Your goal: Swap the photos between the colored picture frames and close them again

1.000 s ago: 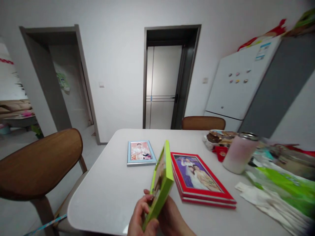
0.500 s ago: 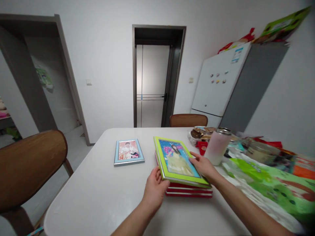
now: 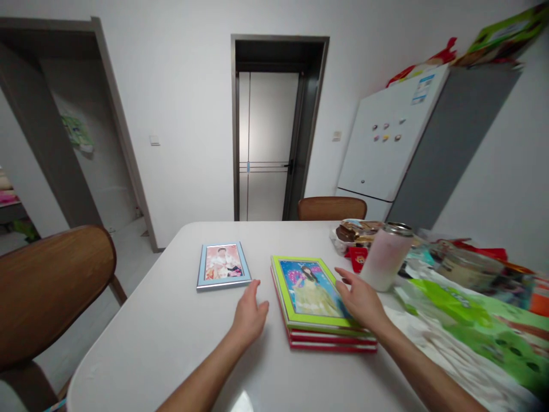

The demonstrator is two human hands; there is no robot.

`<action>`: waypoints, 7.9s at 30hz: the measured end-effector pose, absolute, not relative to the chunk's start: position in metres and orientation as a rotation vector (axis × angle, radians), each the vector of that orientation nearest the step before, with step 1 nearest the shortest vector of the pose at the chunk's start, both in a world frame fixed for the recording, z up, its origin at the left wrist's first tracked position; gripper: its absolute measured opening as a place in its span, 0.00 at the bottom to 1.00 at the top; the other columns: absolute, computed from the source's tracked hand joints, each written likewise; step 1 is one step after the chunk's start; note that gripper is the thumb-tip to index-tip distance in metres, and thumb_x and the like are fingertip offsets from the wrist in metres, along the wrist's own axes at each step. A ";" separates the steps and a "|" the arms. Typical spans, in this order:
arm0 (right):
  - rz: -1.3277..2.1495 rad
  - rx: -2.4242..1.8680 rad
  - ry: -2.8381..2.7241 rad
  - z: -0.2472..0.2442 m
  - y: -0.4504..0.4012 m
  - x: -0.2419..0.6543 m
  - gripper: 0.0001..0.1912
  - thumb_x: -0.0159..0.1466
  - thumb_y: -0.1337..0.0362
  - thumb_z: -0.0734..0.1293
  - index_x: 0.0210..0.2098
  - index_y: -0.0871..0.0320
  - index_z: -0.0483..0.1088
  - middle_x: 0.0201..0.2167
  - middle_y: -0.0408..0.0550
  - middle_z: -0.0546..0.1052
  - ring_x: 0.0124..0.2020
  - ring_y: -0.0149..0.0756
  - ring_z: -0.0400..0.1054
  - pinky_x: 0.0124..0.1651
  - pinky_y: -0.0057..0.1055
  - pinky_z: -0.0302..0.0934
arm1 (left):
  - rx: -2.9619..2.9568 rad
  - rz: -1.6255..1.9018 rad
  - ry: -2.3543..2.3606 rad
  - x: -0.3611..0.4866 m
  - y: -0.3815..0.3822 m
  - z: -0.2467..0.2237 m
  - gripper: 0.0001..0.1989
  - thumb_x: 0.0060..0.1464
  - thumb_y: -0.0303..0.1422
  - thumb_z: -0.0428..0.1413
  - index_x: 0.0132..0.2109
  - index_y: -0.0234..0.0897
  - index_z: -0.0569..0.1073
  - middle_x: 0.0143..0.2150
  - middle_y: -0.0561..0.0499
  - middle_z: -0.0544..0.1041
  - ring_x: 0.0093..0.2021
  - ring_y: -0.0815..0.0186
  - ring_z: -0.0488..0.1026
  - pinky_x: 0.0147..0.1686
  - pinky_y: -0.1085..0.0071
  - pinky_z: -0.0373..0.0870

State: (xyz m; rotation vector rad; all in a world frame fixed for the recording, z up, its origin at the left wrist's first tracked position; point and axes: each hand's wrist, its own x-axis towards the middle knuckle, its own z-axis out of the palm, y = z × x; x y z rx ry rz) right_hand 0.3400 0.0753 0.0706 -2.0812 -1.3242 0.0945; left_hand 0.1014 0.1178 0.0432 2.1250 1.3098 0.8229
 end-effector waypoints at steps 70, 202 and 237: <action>0.474 -1.170 -2.351 0.038 0.051 0.121 0.08 0.53 0.65 0.62 0.32 0.53 0.71 0.43 0.48 0.68 0.45 0.37 0.59 0.47 0.36 0.54 | 2.262 0.661 1.324 -0.055 0.018 0.037 0.13 0.41 0.35 0.58 0.35 0.39 0.65 0.49 0.45 0.67 0.51 0.61 0.62 0.55 0.53 0.44; 0.298 -1.860 -1.933 0.027 0.064 0.175 0.27 0.53 0.64 0.55 0.51 0.71 0.57 0.38 0.58 0.71 0.36 0.40 0.66 0.42 0.34 0.57 | 1.859 1.223 1.906 -0.099 0.025 0.043 0.17 0.48 0.32 0.46 0.47 0.35 0.61 0.44 0.45 0.69 0.44 0.60 0.67 0.43 0.61 0.63; 1.343 -1.223 -1.035 0.056 0.054 0.083 0.34 0.54 0.56 0.58 0.57 0.61 0.43 0.39 0.52 0.71 0.35 0.35 0.68 0.35 0.30 0.62 | 1.246 1.667 1.116 -0.028 0.027 0.073 0.19 0.53 0.31 0.43 0.52 0.34 0.59 0.51 0.46 0.66 0.51 0.65 0.63 0.51 0.67 0.58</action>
